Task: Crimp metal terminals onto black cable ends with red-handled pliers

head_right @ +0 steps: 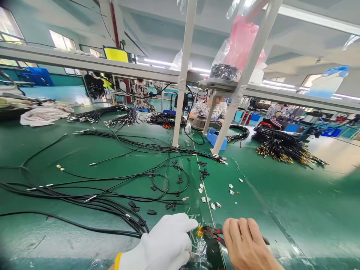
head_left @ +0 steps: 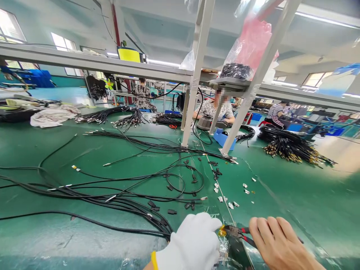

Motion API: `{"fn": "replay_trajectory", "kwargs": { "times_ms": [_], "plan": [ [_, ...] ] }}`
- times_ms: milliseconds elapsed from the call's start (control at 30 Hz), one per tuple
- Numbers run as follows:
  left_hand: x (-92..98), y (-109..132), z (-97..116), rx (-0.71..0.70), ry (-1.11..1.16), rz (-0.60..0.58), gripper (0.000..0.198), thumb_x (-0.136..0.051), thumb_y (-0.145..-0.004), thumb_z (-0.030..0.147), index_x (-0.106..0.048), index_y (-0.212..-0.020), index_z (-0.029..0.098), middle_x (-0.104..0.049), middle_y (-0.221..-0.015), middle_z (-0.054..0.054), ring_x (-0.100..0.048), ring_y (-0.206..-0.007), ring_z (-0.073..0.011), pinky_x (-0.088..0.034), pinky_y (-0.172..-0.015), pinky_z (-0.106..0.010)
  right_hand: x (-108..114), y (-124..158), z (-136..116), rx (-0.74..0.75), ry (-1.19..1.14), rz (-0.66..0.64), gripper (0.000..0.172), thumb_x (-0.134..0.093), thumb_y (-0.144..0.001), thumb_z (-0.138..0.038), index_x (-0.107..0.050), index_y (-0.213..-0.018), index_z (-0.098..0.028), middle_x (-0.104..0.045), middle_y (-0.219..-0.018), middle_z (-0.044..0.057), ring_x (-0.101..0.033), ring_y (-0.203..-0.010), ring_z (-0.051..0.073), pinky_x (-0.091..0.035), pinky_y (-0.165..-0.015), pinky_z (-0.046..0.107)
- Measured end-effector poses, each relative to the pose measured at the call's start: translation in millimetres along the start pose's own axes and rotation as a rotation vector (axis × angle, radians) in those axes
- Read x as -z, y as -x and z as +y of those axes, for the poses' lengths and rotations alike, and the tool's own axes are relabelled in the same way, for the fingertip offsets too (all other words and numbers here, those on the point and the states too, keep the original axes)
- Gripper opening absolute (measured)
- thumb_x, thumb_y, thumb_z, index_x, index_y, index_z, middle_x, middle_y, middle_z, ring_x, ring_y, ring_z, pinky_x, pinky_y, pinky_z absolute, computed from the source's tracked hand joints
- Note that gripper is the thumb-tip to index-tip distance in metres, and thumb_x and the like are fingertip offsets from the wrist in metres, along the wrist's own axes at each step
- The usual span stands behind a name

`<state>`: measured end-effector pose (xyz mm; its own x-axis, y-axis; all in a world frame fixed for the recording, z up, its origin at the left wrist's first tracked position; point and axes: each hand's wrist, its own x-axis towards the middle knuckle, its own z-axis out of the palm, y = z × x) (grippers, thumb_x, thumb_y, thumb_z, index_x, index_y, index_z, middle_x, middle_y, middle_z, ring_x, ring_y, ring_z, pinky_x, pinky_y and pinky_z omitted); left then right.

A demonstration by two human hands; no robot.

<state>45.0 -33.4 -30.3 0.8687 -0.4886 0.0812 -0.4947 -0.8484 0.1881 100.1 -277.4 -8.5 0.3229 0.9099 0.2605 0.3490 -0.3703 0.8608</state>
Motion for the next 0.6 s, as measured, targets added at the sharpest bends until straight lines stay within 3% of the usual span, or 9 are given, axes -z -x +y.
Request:
{"fn": "replay_trajectory", "kwargs": {
  "times_ms": [133,267,367,467,533,600],
  "plan": [
    [10.4,-16.6,8.3,-0.026,-0.035,-0.106,0.021,-0.058,-0.093,0.034,-0.064,-0.082,0.018,-0.065,-0.122,-0.001,-0.059,-0.1,-0.0234,-0.037,-0.064,-0.037,2.0,1.7,-3.0,0.012,0.023,-0.011,0.03,-0.046,-0.089,-0.019,-0.072,-0.097,-0.009,-0.054,-0.079,0.012,-0.049,-0.072,0.029,-0.045,-0.073,0.047],
    [7.7,-33.2,18.7,-0.007,-0.117,-0.286,0.009,-0.066,-0.084,0.024,-0.065,-0.078,0.017,-0.069,-0.097,-0.005,-0.06,-0.091,-0.0248,-0.036,-0.057,-0.036,-3.6,6.4,-4.1,0.051,0.018,-0.041,0.034,-0.049,-0.084,-0.019,-0.07,-0.107,-0.006,-0.056,-0.086,0.015,-0.053,-0.078,0.033,-0.045,-0.08,0.051],
    [1.1,-39.2,21.4,-0.029,-0.168,-0.271,0.004,-0.07,-0.078,0.019,-0.067,-0.078,0.017,-0.069,-0.097,-0.007,-0.061,-0.091,-0.0269,-0.042,-0.061,-0.035,-14.4,12.9,4.4,0.031,0.028,-0.082,0.048,-0.052,-0.075,-0.016,-0.064,-0.119,0.001,-0.058,-0.093,0.02,-0.056,-0.087,0.039,-0.043,-0.089,0.058],
    [5.1,-34.7,17.7,0.006,-0.102,-0.317,0.006,-0.068,-0.08,0.023,-0.068,-0.081,0.017,-0.07,-0.098,-0.007,-0.064,-0.092,-0.0281,-0.046,-0.062,-0.034,-27.3,22.8,16.5,-0.099,-0.047,-0.102,0.043,-0.053,-0.076,-0.014,-0.066,-0.115,-0.005,-0.057,-0.088,0.016,-0.056,-0.08,0.035,-0.047,-0.08,0.055],
    [11.8,-24.3,13.5,0.139,0.048,-0.279,0.009,-0.064,-0.083,0.028,-0.069,-0.083,0.02,-0.07,-0.101,-0.007,-0.066,-0.093,-0.0272,-0.048,-0.061,-0.031,-33.9,29.8,19.4,-0.229,-0.202,-0.036,0.027,-0.05,-0.083,-0.018,-0.067,-0.103,-0.014,-0.056,-0.083,0.01,-0.057,-0.074,0.031,-0.049,-0.069,0.048],
    [16.2,-9.9,9.9,0.266,0.25,-0.092,0.009,-0.062,-0.085,0.029,-0.07,-0.086,0.025,-0.07,-0.111,-0.003,-0.066,-0.1,-0.0241,-0.052,-0.071,-0.03,-35.5,33.8,14.9,-0.382,-0.511,0.011,0.02,-0.047,-0.092,-0.027,-0.065,-0.095,-0.02,-0.059,-0.079,0.005,-0.059,-0.068,0.025,-0.049,-0.06,0.039]
  ]
}}
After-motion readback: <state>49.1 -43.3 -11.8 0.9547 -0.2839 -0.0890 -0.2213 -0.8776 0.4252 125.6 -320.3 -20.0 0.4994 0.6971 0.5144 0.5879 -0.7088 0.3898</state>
